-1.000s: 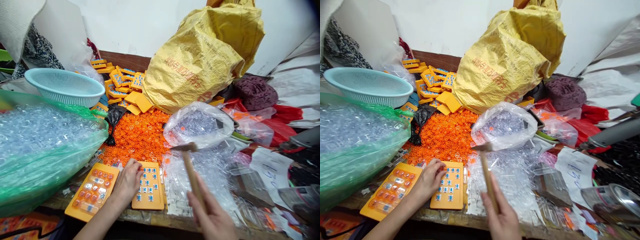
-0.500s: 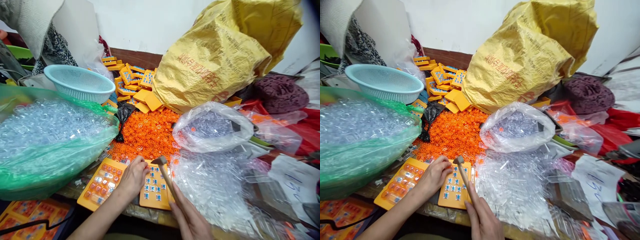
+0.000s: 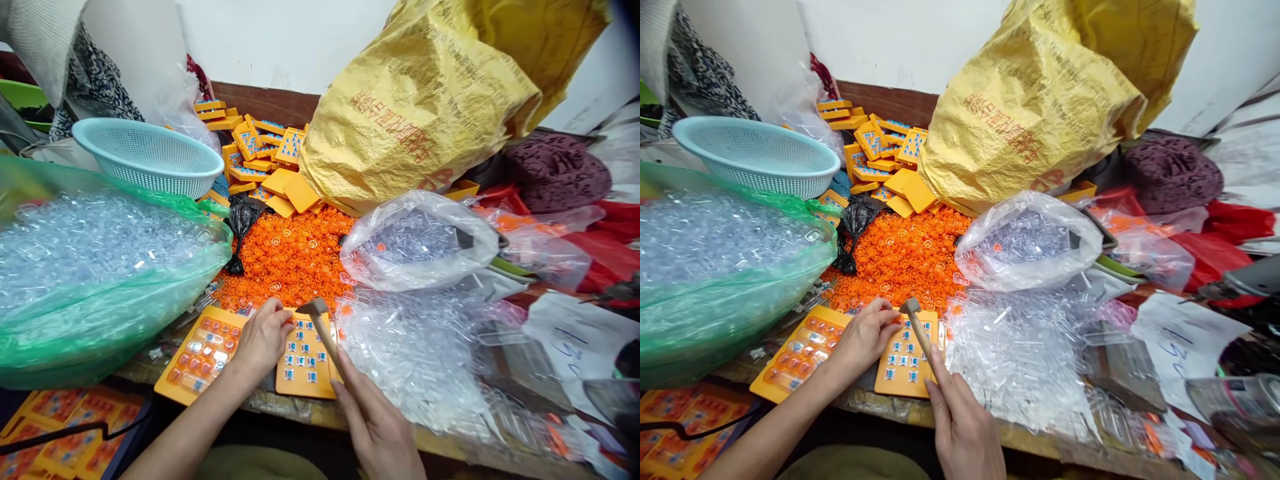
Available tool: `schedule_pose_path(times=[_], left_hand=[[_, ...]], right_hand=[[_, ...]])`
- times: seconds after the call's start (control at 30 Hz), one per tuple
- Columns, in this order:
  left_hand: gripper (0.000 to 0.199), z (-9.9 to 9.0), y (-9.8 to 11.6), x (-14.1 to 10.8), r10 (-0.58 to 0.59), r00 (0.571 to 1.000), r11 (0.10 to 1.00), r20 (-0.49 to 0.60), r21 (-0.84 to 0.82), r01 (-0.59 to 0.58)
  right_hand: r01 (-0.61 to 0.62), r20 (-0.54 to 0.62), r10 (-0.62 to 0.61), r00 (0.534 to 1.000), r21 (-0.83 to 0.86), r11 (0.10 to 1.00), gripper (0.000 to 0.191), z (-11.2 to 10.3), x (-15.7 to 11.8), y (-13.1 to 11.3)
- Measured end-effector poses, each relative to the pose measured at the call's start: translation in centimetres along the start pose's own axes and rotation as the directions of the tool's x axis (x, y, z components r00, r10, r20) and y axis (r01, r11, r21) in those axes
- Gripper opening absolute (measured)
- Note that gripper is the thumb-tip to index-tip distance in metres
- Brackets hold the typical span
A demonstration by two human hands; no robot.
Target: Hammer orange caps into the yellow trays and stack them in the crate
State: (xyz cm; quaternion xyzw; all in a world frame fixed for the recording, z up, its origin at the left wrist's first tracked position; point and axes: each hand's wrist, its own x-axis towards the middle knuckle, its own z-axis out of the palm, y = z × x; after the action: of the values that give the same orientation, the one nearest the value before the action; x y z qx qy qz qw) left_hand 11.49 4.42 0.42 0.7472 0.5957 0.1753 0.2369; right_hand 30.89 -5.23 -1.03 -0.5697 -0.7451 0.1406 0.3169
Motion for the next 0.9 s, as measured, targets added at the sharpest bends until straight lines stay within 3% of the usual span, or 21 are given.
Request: schedule_pose_path(times=[0.1,0.4,0.73,0.9], left_hand=[[0.017,-0.29,0.33,0.16,-0.008,1.000,1.000,0.008,0.018,0.007],[0.015,-0.90,0.42,0.54,-0.021,0.999,1.000,0.042,-0.006,0.021],[0.017,-0.50,-0.08,0.75,-0.007,0.999,0.995,0.043,-0.095,0.011],[0.015,-0.16,-0.23,0.49,0.003,1.000,0.993,0.025,-0.117,0.000]], right_hand=[[-0.058,0.071,0.059,0.996,-0.026,0.998,0.045,0.18,0.19,-0.44],[-0.059,-0.010,0.060,0.998,0.076,0.995,0.046,0.09,0.03,-0.07],[-0.088,0.077,0.089,0.993,-0.020,0.996,0.042,0.60,0.18,0.01],[-0.039,-0.014,0.039,0.999,0.048,0.998,0.045,-0.09,0.47,0.04]])
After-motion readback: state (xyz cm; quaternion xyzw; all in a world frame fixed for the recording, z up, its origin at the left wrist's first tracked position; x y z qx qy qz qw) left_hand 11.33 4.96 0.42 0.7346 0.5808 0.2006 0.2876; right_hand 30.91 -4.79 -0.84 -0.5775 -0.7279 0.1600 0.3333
